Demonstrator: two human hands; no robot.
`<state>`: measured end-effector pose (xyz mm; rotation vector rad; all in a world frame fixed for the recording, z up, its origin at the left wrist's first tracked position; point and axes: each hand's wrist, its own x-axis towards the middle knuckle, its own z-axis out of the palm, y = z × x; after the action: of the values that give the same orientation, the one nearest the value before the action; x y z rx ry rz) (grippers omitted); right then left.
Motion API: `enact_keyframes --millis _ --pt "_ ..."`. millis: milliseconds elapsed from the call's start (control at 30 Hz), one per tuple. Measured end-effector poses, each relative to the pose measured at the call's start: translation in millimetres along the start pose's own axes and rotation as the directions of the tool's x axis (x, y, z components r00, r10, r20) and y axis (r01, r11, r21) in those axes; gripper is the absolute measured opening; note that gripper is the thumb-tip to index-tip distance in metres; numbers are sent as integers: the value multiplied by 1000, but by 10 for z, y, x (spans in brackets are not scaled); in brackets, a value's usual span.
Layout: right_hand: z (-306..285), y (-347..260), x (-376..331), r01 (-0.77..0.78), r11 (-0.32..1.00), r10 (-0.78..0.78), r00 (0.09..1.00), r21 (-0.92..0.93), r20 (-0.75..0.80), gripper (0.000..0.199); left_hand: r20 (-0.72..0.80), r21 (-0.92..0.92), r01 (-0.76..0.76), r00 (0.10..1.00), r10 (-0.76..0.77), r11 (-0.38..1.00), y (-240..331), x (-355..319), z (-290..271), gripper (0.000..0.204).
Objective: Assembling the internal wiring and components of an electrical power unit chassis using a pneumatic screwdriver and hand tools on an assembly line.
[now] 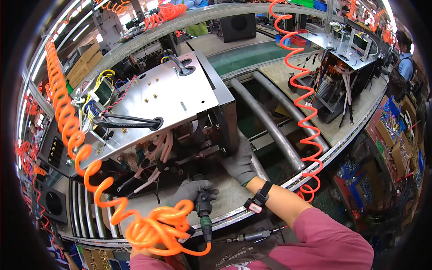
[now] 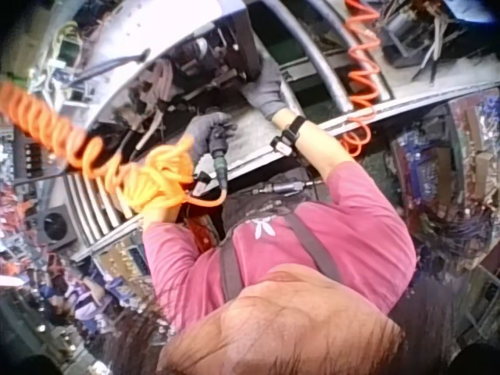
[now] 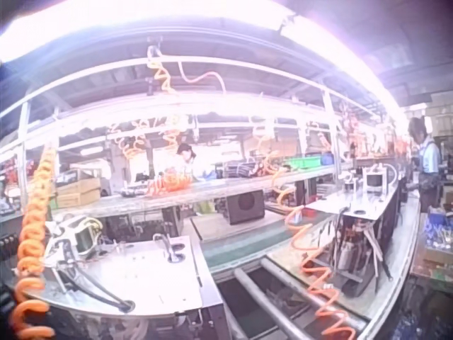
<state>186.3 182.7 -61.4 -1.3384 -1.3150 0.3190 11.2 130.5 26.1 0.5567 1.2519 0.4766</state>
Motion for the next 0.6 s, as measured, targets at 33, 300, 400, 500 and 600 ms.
enact_keyframes --millis 33,300,400,500,600 --pt "7 10 16 -6 1000 6 1000 22 17 82 0 5 -2 1000 2 1000 17 0 -2 10" --pt "147 231 -35 79 994 -72 993 71 -98 78 70 91 -133 989 127 987 -4 48 13 13" --pt "138 159 -26 80 996 -77 993 33 -89 79 66 72 -98 993 93 993 -37 68 -36 14" --pt "131 82 -17 85 994 -80 994 65 -78 79 26 62 -136 991 135 989 -6 -22 36 12" --pt "75 100 -5 93 994 -88 992 62 -86 80 117 -10 75 990 -73 997 47 58 -22 13"
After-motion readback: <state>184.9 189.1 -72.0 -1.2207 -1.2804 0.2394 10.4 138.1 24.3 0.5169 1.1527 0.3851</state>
